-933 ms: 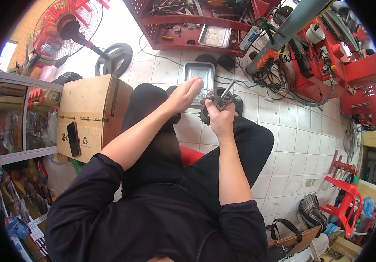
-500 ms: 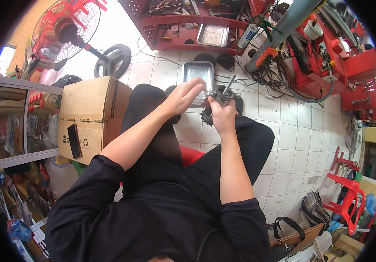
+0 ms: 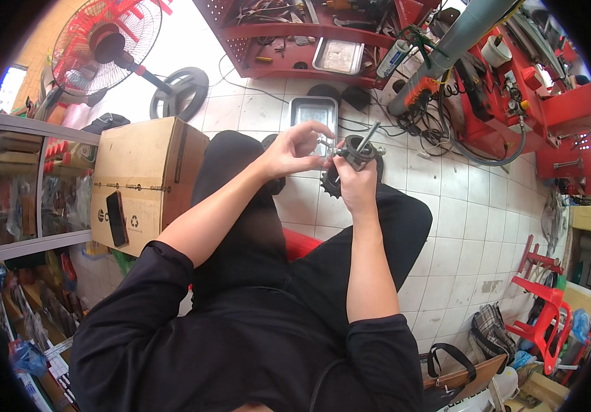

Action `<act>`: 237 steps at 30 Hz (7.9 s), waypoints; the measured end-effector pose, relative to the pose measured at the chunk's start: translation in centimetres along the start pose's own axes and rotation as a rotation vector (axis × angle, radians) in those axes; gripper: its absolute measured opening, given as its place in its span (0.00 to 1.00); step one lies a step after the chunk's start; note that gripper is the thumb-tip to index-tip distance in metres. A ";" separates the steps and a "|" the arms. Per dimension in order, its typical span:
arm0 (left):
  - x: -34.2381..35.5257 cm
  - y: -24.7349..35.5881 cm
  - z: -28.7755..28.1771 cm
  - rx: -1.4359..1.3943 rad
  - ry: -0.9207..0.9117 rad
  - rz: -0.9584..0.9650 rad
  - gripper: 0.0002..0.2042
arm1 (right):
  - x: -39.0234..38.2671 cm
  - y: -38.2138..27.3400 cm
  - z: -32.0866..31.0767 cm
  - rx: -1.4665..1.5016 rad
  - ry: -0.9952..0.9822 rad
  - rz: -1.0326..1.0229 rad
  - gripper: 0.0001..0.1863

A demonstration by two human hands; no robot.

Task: The person sits on a red stool in a workshop and works on a cylindrical mechanical part with a gear. They use a small tool to manipulate components on the part, occasionally picking up small pieces from a metal tray on the floor.

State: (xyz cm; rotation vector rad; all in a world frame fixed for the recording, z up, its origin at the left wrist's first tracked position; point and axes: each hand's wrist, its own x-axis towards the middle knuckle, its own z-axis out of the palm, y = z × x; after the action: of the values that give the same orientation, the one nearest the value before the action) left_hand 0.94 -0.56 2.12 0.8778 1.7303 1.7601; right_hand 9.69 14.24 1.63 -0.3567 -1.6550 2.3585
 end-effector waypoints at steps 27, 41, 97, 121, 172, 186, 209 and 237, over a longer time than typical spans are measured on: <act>-0.2 0.6 0.0 0.109 0.041 -0.020 0.11 | 0.2 0.7 -0.6 0.023 0.058 -0.008 0.07; -0.1 0.3 -0.4 0.205 -0.010 -0.107 0.15 | 0.1 0.4 -0.3 -0.012 0.038 -0.034 0.06; -0.1 0.7 -0.2 0.172 0.093 -0.009 0.13 | 0.1 -0.1 -0.2 -0.031 0.048 0.032 0.07; 0.3 -1.0 0.6 0.002 0.157 -0.115 0.08 | 0.8 0.3 0.4 -0.148 0.216 -0.003 0.02; 0.0 1.4 0.8 0.599 0.103 0.043 0.16 | 0.5 -0.9 0.1 -1.181 0.319 -0.616 0.27; -0.1 1.2 0.9 0.655 0.102 0.073 0.15 | 0.7 -0.5 0.0 -1.022 0.276 -0.652 0.26; -0.2 1.5 0.7 0.588 0.136 0.025 0.18 | 0.7 0.2 0.0 -0.698 0.206 -0.430 0.26; 0.5 -2.6 1.1 -0.500 0.254 -0.437 0.15 | 0.9 1.1 -0.8 -0.405 0.154 -0.180 0.28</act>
State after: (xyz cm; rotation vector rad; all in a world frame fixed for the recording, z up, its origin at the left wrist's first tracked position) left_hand 1.27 0.69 -0.47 0.0593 1.3809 1.9143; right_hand 9.05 14.90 0.28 -0.4279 -1.9891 1.8138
